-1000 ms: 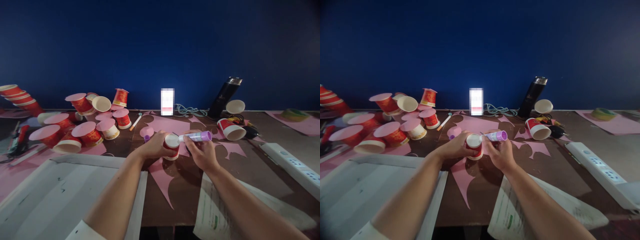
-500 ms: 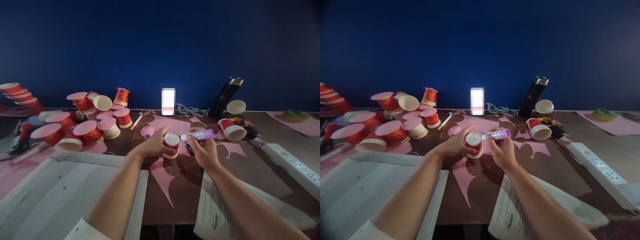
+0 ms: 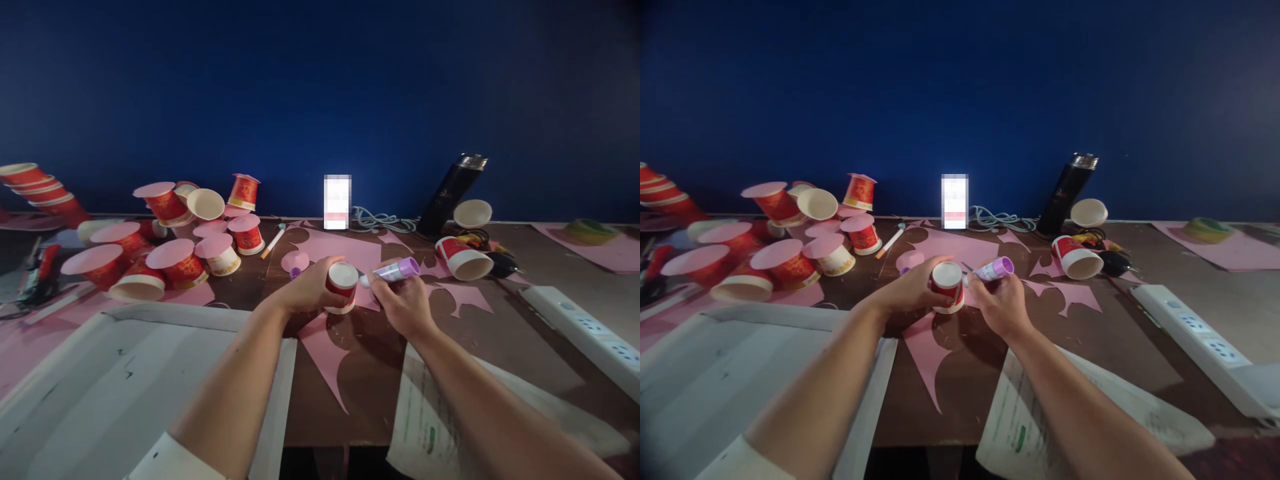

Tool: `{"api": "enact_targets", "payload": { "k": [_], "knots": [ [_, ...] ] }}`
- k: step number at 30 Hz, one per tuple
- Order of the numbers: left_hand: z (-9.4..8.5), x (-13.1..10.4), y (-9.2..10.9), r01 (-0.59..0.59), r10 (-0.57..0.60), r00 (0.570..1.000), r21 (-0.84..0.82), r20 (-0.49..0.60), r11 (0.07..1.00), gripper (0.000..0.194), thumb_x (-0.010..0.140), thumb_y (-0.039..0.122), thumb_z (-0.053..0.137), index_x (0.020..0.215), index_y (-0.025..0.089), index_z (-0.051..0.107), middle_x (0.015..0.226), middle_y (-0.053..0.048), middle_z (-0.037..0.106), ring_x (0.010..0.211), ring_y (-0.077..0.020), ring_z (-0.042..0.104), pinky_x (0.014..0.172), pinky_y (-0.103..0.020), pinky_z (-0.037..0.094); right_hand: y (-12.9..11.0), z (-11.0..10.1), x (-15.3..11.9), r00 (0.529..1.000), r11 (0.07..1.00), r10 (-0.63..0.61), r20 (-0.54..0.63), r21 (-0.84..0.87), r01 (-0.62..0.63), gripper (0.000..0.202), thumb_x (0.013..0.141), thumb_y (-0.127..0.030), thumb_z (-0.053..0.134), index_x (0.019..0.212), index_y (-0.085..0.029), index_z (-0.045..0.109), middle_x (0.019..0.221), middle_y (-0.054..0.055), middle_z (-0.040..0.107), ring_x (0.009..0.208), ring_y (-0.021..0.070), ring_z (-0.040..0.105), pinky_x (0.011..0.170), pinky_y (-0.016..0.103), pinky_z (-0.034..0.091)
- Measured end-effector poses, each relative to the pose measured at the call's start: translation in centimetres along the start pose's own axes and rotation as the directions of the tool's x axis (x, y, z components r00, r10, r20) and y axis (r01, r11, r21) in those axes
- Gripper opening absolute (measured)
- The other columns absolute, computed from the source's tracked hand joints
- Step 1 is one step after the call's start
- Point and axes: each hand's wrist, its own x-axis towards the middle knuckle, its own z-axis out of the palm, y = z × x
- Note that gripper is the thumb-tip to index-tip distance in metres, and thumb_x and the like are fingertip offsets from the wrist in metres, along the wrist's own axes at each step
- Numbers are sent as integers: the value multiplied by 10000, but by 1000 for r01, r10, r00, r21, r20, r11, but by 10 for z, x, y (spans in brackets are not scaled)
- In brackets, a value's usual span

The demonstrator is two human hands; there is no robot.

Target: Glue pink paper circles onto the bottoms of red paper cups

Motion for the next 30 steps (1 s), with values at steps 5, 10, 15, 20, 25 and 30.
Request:
{"api": "enact_targets", "payload": {
  "k": [5,10,15,20,25,30],
  "knots": [
    [1,1,-7,-31,31,999,-14,30,999,614,563,199,762,1134,166,536,889,-35,613,772,-171,561,610,-264,437,-3,2,-2,996,996,-58,-60,71,62,199,795,-359,650,845,-166,647,759,27,657,662,152,595,610,253,468],
    [4,5,-9,-96,102,989,-56,107,994,408,598,176,717,989,138,608,822,-29,613,718,-154,554,608,-258,431,-2,2,-3,1000,1000,-12,23,17,12,207,807,-367,640,776,-163,658,635,-5,596,563,125,532,545,236,433],
    [-1,3,-9,-117,121,988,-46,93,992,436,605,158,714,1021,152,585,876,-32,620,778,-162,560,670,-271,442,1,2,-2,1000,1000,6,0,-22,-6,253,824,-348,613,654,-161,623,552,-22,527,512,111,475,501,232,395],
    [-2,3,-19,4,-3,999,12,-40,1000,746,531,230,802,1204,171,488,994,-59,603,881,-199,561,720,-307,461,3,4,-3,998,997,-47,-37,60,49,216,803,-364,655,889,-168,684,757,21,652,627,140,573,596,251,458],
    [2,6,-14,-77,77,997,-11,20,997,514,569,165,753,1048,158,567,899,-35,607,804,-168,563,669,-269,449,2,4,-4,999,999,-42,25,22,41,202,813,-363,643,851,-171,691,716,17,655,617,144,581,589,251,457],
    [-6,-1,-8,-19,19,998,4,55,1000,553,595,208,748,1107,174,541,927,-33,622,833,-177,579,696,-281,454,0,5,-6,999,999,-35,15,16,35,195,822,-350,628,761,-167,662,675,12,640,617,145,578,587,252,457]
  ]
}}
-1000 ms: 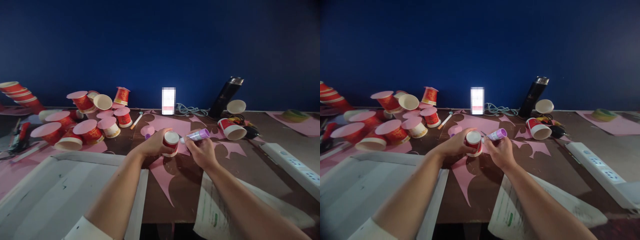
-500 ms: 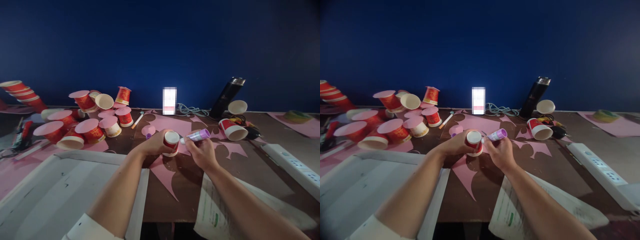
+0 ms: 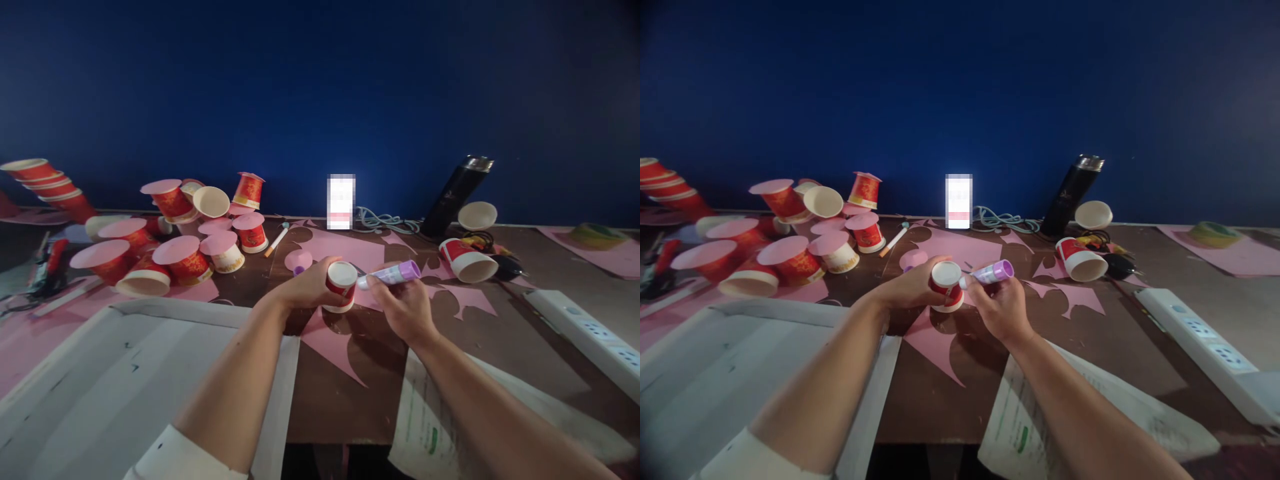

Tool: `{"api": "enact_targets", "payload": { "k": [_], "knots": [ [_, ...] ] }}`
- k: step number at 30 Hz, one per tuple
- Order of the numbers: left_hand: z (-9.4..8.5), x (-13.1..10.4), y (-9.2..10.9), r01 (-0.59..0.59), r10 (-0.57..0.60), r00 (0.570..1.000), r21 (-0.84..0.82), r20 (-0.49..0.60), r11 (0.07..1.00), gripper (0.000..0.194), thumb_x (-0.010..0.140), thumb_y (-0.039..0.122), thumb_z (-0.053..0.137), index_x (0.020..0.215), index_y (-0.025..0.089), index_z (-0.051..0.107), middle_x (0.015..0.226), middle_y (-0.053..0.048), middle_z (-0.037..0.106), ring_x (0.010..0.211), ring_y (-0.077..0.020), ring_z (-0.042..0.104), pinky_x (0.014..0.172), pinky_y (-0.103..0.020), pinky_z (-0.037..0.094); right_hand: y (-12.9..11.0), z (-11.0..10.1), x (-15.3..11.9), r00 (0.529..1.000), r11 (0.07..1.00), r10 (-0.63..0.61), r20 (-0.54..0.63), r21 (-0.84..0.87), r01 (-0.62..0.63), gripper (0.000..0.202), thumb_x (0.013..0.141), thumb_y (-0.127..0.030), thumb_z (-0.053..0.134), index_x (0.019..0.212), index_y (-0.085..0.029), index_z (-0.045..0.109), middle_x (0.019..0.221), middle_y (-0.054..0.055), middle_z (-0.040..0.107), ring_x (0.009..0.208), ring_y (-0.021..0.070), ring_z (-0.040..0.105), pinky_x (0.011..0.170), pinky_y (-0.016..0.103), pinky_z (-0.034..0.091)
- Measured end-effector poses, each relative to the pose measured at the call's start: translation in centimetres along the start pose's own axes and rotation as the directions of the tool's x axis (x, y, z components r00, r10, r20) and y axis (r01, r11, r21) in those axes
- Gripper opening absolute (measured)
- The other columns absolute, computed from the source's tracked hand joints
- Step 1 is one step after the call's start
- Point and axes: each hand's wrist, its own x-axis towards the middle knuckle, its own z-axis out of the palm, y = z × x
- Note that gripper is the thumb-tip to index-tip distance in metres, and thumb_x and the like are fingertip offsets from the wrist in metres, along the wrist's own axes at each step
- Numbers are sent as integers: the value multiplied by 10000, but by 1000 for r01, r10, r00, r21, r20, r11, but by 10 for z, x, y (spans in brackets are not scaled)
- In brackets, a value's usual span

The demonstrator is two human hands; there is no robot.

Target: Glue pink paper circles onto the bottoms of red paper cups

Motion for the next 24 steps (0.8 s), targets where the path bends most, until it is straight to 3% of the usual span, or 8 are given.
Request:
{"api": "enact_targets", "payload": {
  "k": [5,7,10,14,17,20,24],
  "knots": [
    [-5,-5,-4,142,-140,988,23,-70,990,1064,499,281,832,1406,195,284,1146,-95,586,1050,-257,560,856,-374,458,-1,1,-3,998,999,3,-60,53,0,229,809,-370,653,921,-172,680,758,32,663,647,156,597,590,267,476],
    [-3,-5,-3,142,-138,987,43,-85,989,1050,480,288,841,1382,172,316,1157,-109,578,1070,-265,552,878,-384,452,-2,1,-4,999,999,-1,-51,51,4,244,803,-371,663,947,-176,685,808,44,681,713,174,625,631,278,493],
    [-1,-5,3,145,-138,987,79,-88,986,854,510,270,814,1265,153,431,1082,-91,602,996,-249,578,824,-361,469,-4,2,-3,1000,999,-11,-7,50,12,225,804,-368,661,926,-182,688,850,43,696,764,181,641,697,288,502],
    [-3,-8,11,145,-141,989,89,-49,985,736,547,262,785,1201,152,465,1034,-69,618,945,-230,591,780,-331,473,-3,3,-1,999,1000,10,36,-27,-9,185,819,-356,628,806,-177,672,712,16,668,676,170,621,654,277,482],
    [-7,-9,9,135,-133,991,87,-33,987,806,556,276,784,1270,160,430,1093,-79,608,994,-241,585,818,-345,465,-1,3,-1,1000,998,-1,-4,-62,0,182,816,-338,619,754,-170,650,684,18,653,662,170,612,637,276,471],
    [-9,-8,2,143,-140,989,74,-36,987,1019,528,305,811,1403,167,306,1185,-108,576,1082,-269,560,893,-381,440,0,3,-2,997,1000,4,-71,1,-4,211,817,-365,622,849,-159,656,761,40,674,672,171,616,625,279,479],
    [-7,-6,-4,160,-159,987,23,-38,987,1176,479,330,845,1456,164,212,1222,-138,560,1131,-291,537,935,-405,420,-2,4,-3,999,999,-5,-37,51,7,249,806,-377,647,939,-167,665,873,61,698,770,191,644,688,294,501]
  ]
}}
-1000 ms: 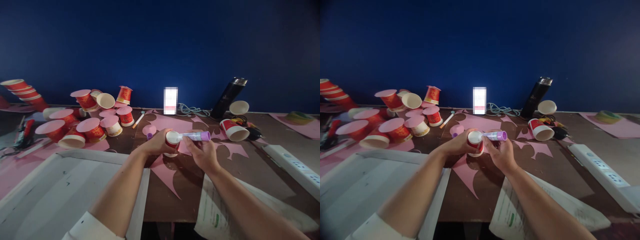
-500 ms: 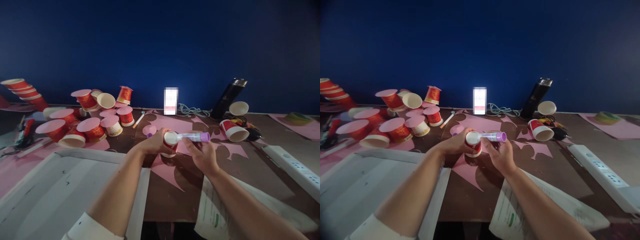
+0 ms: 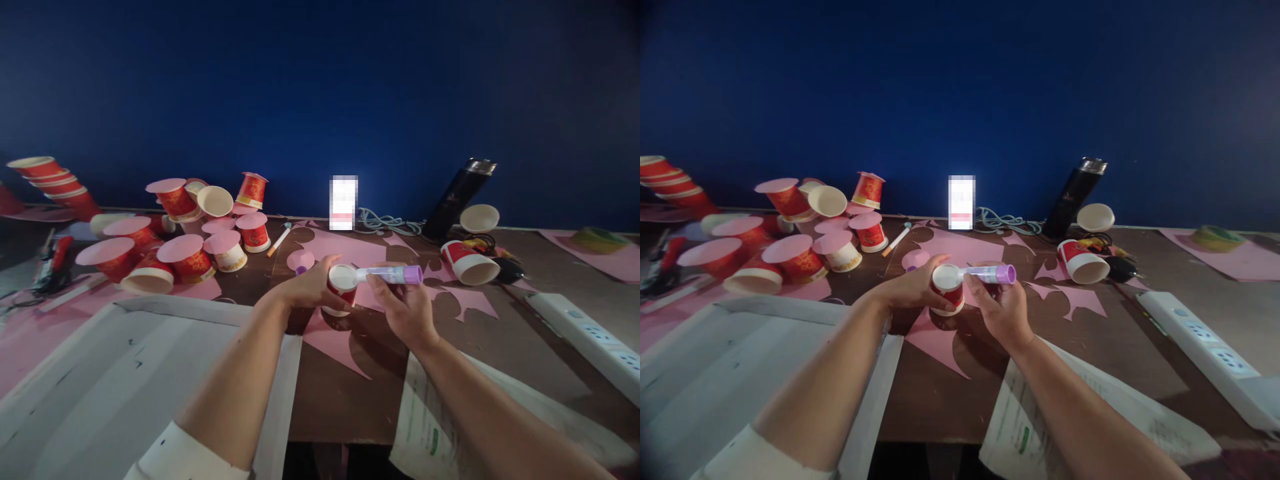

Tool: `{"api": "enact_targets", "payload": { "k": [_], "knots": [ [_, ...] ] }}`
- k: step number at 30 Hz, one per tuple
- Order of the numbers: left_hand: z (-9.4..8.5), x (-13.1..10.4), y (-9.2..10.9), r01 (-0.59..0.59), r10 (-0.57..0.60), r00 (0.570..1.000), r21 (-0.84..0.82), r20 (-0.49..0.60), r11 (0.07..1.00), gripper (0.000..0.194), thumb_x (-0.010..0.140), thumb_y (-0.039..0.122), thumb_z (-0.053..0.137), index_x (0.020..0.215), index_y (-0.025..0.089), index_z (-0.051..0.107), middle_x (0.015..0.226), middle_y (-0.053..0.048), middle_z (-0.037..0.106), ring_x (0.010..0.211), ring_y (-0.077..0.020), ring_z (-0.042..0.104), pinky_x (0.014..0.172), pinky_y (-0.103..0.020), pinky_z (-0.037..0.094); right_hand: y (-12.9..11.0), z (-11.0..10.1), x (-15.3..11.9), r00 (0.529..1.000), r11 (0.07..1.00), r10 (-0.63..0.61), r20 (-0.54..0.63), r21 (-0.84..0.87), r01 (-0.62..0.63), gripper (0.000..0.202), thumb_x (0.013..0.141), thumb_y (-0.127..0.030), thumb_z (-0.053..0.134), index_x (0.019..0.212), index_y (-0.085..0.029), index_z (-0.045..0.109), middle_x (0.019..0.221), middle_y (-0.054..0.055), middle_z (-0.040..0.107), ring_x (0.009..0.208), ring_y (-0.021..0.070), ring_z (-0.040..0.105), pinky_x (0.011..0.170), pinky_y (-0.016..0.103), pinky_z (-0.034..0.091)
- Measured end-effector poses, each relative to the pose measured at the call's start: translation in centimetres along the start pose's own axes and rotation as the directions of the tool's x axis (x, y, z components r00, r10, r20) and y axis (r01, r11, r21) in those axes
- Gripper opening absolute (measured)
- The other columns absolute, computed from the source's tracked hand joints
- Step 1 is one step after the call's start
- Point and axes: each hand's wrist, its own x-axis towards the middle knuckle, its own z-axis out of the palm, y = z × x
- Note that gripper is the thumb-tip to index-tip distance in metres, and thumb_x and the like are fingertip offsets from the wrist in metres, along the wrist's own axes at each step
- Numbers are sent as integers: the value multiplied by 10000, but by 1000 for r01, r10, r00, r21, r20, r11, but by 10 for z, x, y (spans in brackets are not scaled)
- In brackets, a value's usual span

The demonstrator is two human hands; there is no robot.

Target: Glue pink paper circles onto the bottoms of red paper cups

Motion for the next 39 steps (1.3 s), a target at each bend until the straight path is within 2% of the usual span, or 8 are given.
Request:
{"api": "enact_targets", "payload": {
  "k": [8,13,16,20,25,32,36,39],
  "knots": [
    [-2,0,3,-41,42,999,50,-13,998,957,547,319,806,1380,190,352,1155,-94,591,1061,-265,569,900,-388,435,6,2,2,999,995,15,40,-94,-11,206,817,-366,610,743,-178,645,687,19,660,674,181,622,646,280,479],
    [1,-1,5,-8,8,1000,-12,-16,1000,1037,484,294,844,1375,173,327,1169,-107,574,1088,-272,550,897,-386,442,2,2,0,999,1000,-11,-33,-2,11,231,807,-383,645,898,-171,643,815,41,686,706,169,626,653,276,495],
    [1,-1,6,-23,23,1000,-31,-1,999,897,504,265,831,1287,164,406,1118,-84,591,1044,-252,567,857,-362,461,1,2,-1,999,999,-34,21,23,33,230,802,-372,657,928,-180,656,908,59,704,809,189,648,734,295,505],
    [-2,-1,6,-56,56,998,16,3,998,745,552,243,797,1217,191,465,1067,-53,608,986,-229,585,804,-334,477,5,3,-1,999,998,17,41,-54,-15,206,798,-378,650,831,-175,659,764,40,690,688,184,634,649,291,496],
    [-3,1,0,-56,56,998,-7,-16,998,820,507,262,831,1237,198,464,1046,-49,617,949,-220,593,760,-317,480,5,3,0,999,1000,23,-25,-9,-23,234,801,-385,647,874,-163,647,791,49,689,709,188,637,651,292,503],
    [-2,6,0,-192,193,975,-13,110,981,370,570,189,753,910,158,611,811,2,627,740,-153,571,662,-268,445,2,3,1,999,1000,6,41,-25,-5,212,804,-375,654,886,-181,679,842,33,711,770,179,651,712,277,496],
    [-7,3,1,-176,169,980,59,107,983,384,583,187,734,948,171,616,868,-8,646,801,-172,590,693,-272,458,1,2,2,997,991,51,50,-130,-44,228,805,-391,634,767,-171,679,718,26,694,690,185,643,657,283,483],
    [-7,1,1,-104,103,994,33,36,994,603,544,228,783,1102,179,561,982,-34,648,887,-200,601,730,-290,476,0,2,4,997,995,79,-3,-62,-79,263,806,-412,629,826,-156,684,717,34,683,663,177,627,611,277,480]
  ]
}}
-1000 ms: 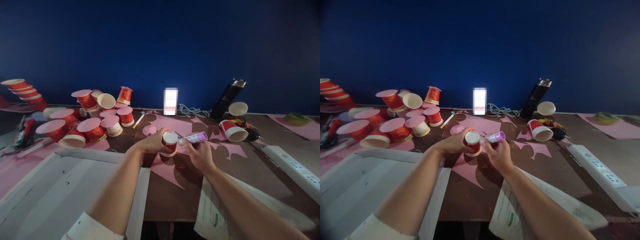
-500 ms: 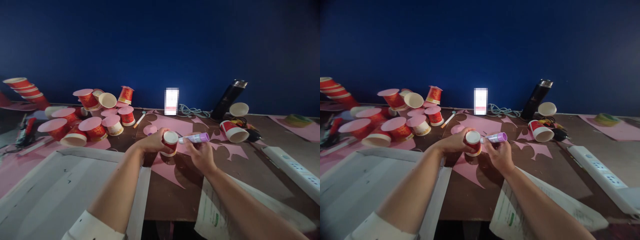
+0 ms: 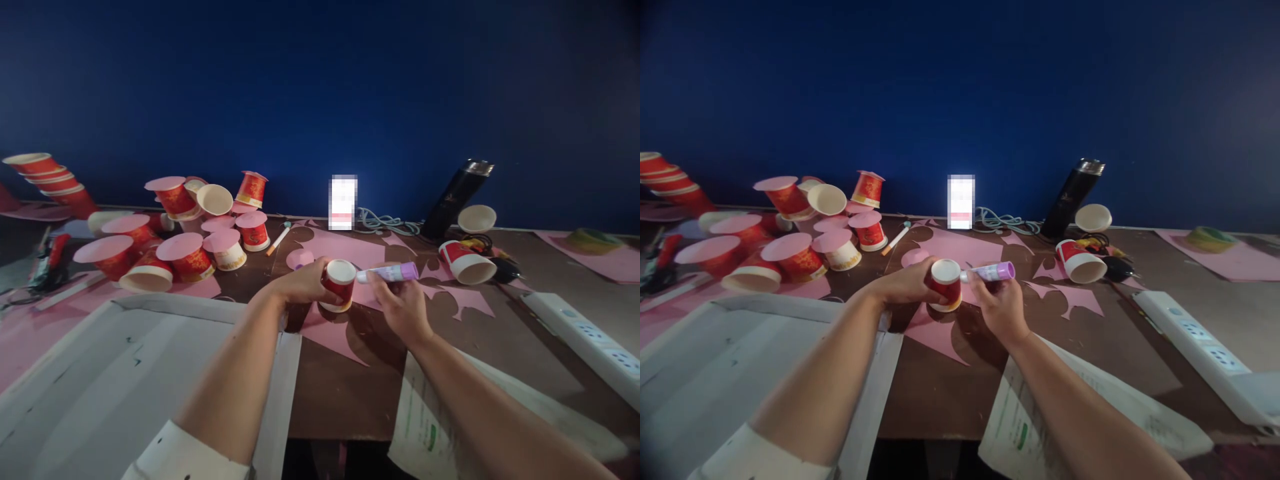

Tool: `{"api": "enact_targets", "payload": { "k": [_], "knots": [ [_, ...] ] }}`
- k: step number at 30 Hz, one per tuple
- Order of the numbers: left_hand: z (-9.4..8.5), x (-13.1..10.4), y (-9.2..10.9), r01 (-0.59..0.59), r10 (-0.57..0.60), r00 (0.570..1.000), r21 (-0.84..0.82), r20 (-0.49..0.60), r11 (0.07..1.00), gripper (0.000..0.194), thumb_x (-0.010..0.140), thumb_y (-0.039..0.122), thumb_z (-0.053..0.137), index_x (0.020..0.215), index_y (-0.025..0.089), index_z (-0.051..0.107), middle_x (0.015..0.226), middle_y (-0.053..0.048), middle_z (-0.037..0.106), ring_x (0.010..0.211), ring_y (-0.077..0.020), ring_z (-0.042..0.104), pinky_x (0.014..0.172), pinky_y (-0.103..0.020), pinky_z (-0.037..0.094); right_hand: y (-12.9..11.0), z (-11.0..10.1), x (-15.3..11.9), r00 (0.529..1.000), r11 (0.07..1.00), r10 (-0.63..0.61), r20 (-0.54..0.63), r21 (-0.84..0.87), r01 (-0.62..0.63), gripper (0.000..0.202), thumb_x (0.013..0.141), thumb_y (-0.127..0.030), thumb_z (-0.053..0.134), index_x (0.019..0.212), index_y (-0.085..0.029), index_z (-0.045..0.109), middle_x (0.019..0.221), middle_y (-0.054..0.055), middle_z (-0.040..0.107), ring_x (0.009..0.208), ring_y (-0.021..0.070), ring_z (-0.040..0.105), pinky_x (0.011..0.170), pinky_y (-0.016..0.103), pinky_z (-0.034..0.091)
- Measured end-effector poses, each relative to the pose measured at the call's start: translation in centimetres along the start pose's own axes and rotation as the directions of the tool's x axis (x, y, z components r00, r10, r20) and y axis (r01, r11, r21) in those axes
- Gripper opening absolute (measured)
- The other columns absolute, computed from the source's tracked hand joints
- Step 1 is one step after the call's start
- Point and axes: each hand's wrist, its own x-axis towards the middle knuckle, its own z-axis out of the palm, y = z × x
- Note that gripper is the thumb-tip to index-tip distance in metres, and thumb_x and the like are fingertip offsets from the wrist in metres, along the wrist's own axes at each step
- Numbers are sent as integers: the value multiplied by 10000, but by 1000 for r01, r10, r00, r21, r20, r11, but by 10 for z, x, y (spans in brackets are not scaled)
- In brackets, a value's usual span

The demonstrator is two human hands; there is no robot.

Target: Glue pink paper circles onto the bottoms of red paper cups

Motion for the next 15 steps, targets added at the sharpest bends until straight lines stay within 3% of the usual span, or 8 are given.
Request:
{"api": "enact_targets", "payload": {
  "k": [3,7,15],
  "knots": [
    [2,1,-3,32,-33,999,-36,-8,999,697,496,248,823,1127,158,540,964,-50,648,870,-209,606,704,-295,477,1,1,1,999,995,19,-38,102,-16,288,790,-416,657,906,-153,680,744,33,671,632,155,599,560,262,465],
    [2,5,-5,-26,26,1000,10,14,1000,519,512,230,807,982,138,607,878,-41,654,809,-194,599,686,-284,463,7,3,1,1000,984,14,7,179,-15,296,760,-394,702,942,-162,680,764,26,654,639,142,578,547,252,456],
    [-2,3,-1,-63,60,998,79,33,995,452,555,202,763,983,156,626,883,-21,659,799,-177,592,694,-269,455,-2,0,1,997,993,9,74,114,-17,297,798,-417,655,936,-159,709,687,24,634,650,163,586,575,271,473]
  ]
}}
